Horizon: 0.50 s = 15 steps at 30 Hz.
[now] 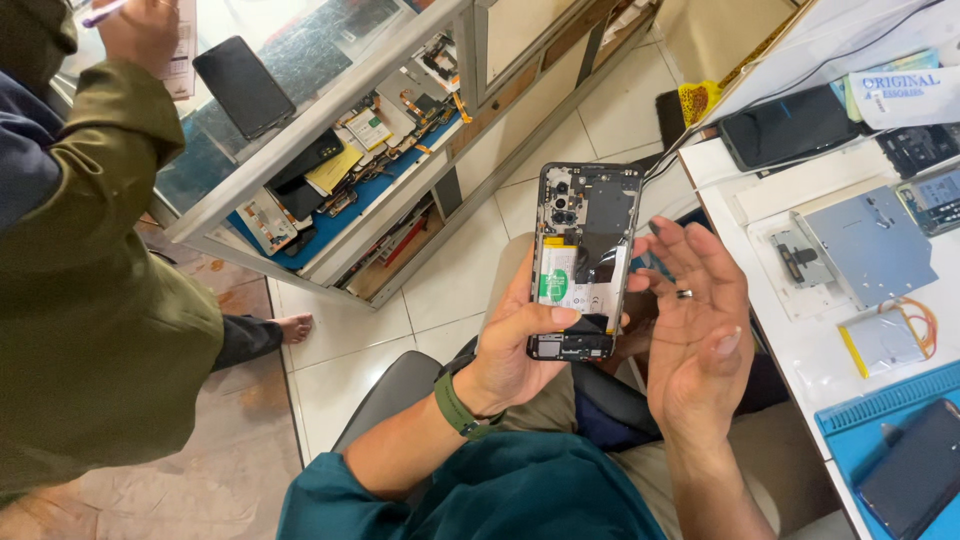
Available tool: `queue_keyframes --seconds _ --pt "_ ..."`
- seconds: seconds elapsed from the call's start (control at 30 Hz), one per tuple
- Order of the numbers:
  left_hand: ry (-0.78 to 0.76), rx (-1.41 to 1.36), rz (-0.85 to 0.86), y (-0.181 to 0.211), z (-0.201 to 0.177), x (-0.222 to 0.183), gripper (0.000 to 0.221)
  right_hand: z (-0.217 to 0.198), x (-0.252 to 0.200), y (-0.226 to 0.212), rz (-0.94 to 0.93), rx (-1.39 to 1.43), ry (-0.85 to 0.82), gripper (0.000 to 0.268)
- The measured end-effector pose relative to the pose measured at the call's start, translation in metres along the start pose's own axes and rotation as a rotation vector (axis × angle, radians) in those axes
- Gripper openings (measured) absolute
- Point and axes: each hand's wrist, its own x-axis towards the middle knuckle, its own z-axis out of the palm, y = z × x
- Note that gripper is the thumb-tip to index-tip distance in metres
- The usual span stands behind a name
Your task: The person disassembles a smartphone using a screwdriver and tweezers, removes the back cover, and handles the internal components. They then compare the disassembled phone with another blue smartphone, aligning the back cover and inspecting the fit before placing the parts on the workbench.
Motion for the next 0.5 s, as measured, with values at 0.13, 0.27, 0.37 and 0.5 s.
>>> queue_keyframes --seconds 0.13,0.27,0.37,0.5 --pt "0.027 0.002 0.020 -0.004 -0.004 0.004 0.075 -0.036 -0.021 0.014 -0.305 -0.150 0.223 0.072" --pt "0.010 0.029 0.030 -0.006 -0.007 0.006 0.068 -0.029 -0.016 -0.025 -0.548 -0.336 0.093 0.040" --pt "-0.006 -0.015 0.025 -0.005 -0.004 0.008 0.074 -0.024 0.005 -0.016 -0.151 -0.168 0.122 0.088" --pt "0.035 -0.013 0.035 -0.001 -0.005 0.008 0.071 -0.022 0.001 0.000 -0.171 -0.173 0.153 0.084"
